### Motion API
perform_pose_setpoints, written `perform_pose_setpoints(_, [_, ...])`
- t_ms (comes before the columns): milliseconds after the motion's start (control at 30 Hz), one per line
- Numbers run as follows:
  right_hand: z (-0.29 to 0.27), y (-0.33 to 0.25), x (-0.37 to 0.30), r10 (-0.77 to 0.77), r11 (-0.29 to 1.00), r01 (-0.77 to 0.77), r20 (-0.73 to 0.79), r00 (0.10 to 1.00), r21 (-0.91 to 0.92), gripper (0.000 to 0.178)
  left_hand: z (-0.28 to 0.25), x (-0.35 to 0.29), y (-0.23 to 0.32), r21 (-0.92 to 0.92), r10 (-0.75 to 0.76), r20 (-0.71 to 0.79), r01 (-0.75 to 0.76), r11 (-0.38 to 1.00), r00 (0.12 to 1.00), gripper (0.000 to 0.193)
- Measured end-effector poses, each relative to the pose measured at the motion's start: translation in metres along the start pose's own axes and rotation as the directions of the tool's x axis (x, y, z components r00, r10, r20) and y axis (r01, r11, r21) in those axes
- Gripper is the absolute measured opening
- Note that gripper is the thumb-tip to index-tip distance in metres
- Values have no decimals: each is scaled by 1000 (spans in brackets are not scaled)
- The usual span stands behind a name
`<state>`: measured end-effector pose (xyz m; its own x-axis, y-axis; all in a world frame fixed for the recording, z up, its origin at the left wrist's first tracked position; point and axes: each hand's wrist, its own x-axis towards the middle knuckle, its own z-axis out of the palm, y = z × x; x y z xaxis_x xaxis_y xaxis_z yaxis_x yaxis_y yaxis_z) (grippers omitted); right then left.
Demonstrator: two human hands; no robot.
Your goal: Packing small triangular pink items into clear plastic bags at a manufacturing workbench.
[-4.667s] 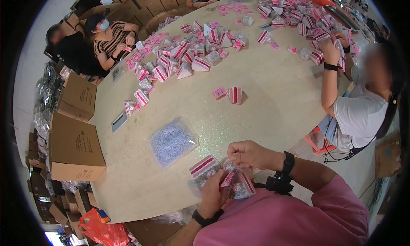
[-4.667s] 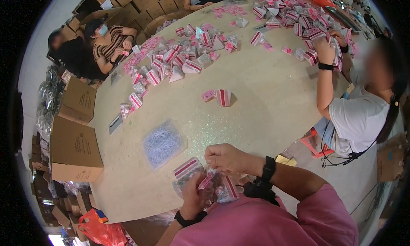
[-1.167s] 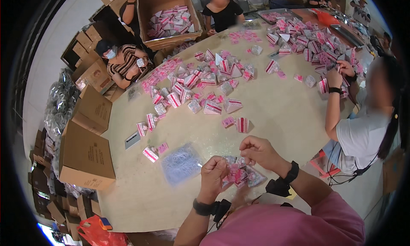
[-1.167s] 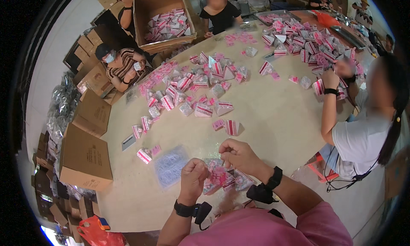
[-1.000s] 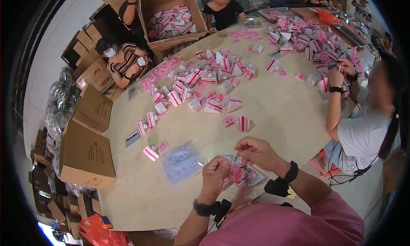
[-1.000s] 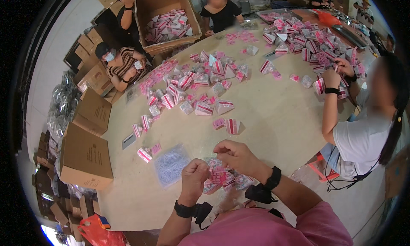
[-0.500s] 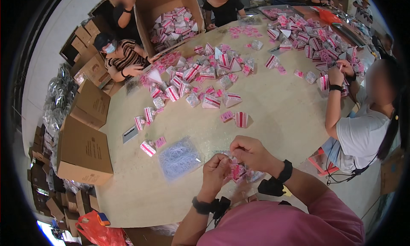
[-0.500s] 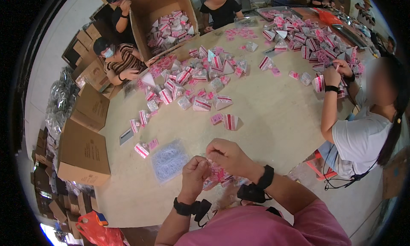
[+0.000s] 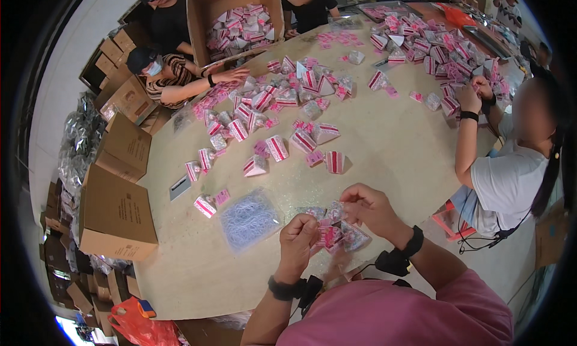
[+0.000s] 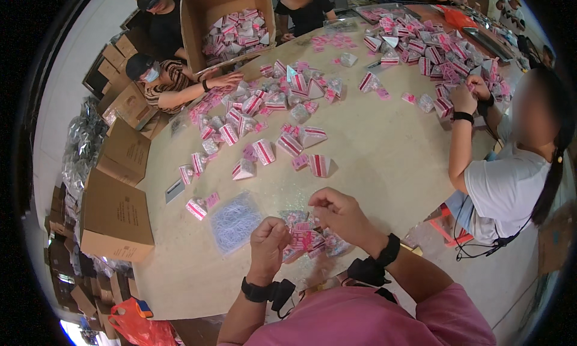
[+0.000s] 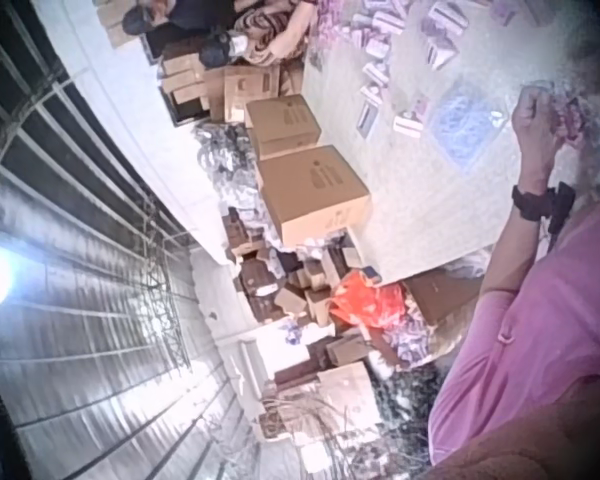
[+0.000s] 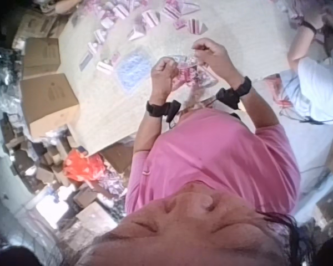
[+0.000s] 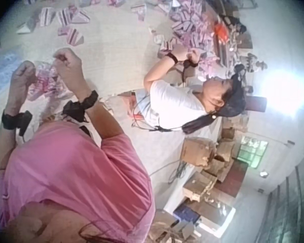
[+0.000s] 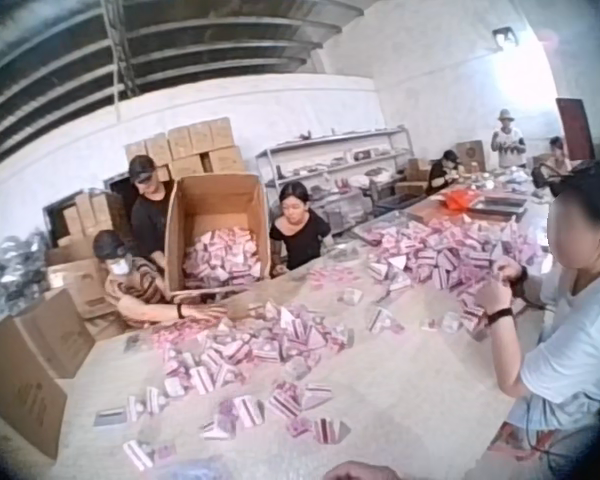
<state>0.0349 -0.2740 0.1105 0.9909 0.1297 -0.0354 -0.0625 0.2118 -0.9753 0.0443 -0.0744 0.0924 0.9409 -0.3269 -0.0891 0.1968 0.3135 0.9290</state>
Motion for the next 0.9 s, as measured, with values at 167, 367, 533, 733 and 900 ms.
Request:
perform_pose_setpoints(167, [-12,2,-10,-3,1000,3,-31,1000,11,20,2,-1,-3,-7,-4,-10,4,1000,1000,16])
perform_pose_setpoints(367, [-7,17,-2,-253,930,269,93,963,-253,31,3,-1,-6,-127,-1,15,3,992,1000,17])
perform_pose_setpoints(533, [9,5,7,-259,887,297,152,954,-353,34,2,0,-4,-150,-20,-14,18,989,1000,16])
perform_pose_setpoints(733, [26,12,13,-189,936,216,118,975,-277,25,6,0,-4,-101,-43,-56,37,994,998,12])
perform_pose_setpoints(900, [36,8,18,-264,883,289,118,957,-369,12,7,-2,-2,-16,-8,-82,7,1000,997,12])
